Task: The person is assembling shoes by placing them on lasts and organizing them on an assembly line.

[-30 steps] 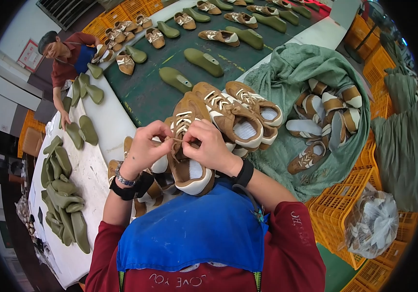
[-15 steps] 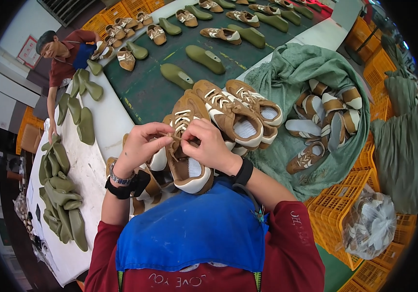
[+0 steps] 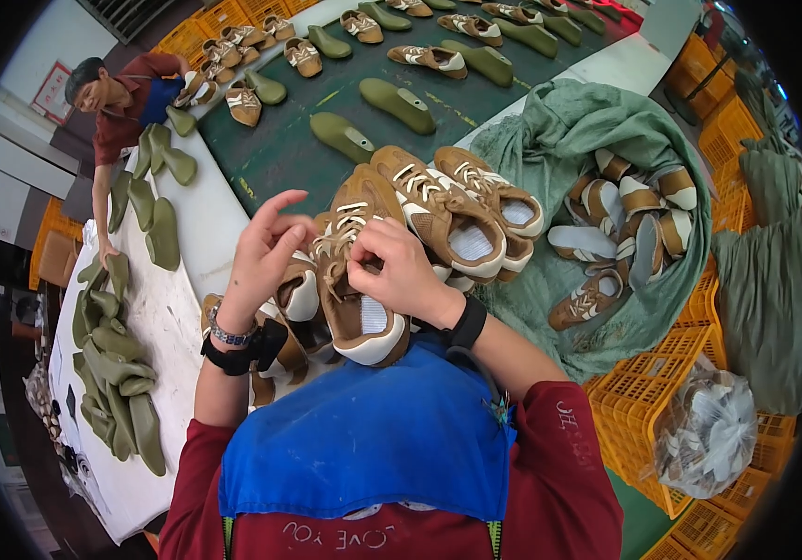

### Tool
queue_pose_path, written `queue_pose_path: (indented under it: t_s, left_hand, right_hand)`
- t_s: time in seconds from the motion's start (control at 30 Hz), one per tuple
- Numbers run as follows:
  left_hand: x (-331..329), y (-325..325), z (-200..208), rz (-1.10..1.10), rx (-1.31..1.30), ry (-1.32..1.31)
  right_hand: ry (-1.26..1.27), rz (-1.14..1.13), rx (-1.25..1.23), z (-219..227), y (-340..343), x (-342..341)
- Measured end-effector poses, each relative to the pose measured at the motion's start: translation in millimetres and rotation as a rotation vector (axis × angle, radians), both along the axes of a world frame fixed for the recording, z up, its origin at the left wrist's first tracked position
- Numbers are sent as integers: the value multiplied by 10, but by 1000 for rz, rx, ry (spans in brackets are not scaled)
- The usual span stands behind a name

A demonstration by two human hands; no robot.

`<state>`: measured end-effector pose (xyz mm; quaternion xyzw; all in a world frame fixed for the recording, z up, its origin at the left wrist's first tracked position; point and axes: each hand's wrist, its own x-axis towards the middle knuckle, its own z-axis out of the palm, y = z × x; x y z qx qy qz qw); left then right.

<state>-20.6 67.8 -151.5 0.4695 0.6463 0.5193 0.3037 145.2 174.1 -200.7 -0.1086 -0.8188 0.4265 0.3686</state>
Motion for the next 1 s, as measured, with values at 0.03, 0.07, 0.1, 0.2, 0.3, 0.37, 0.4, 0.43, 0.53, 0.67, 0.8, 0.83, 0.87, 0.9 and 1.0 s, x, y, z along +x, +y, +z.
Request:
queue_pose_path:
  t_s: [0.03,0.07,0.1,0.2,0.3,0.37,0.4,0.43,0.53,0.67,0.8,0.83,0.87,0.9,1.0]
  left_hand:
    - [30,-20,9,-52,-64,72]
    - [62,-55,24,-100,-129,145]
    - [88,-90,34,-150,-193,218]
    - [201,-203,-16,-161,-177,456]
    - [281,-244,-65,-94,-178,574]
    - [282,-249,-162,4,-123,314]
    - [283,-242,-162,6,-122,315]
    - [279,-229,-160,4,-42,391]
    - [285,-190,-138,1,31,462]
    - [256,-164,-212,36,-19,287]
    - [225,-139,-264,43,-34,261]
    - [228,-137,-277,44,-23,260]
    - [228,-132,-281,41,-11,261]
    - [220,-129,-287,39,-11,262]
    - [212,-120,-294,-30,-18,335]
  right_hand:
    - [-2,-1,-1,-12,-3,7]
    - [1,0,-40,-33,-8,7]
    - [4,0,-78,-49,-10,6]
    - [1,-11,-85,-76,-5,-3]
    - [-34,-1,-64,-78,-1,4]
    - [-29,3,-142,16,-32,3]
    - [-25,8,-220,50,-40,1]
    - [-24,9,-219,52,-35,-5]
    - [81,82,-89,49,5,-20]
    - [111,61,32,90,67,-25]
    - [264,-161,-77,205,13,-118]
    - [265,-160,-76,188,22,-108]
    - [120,-46,-40,155,34,-88]
    - [-26,67,-3,114,38,-79]
    - [-34,57,-161,49,1,-124]
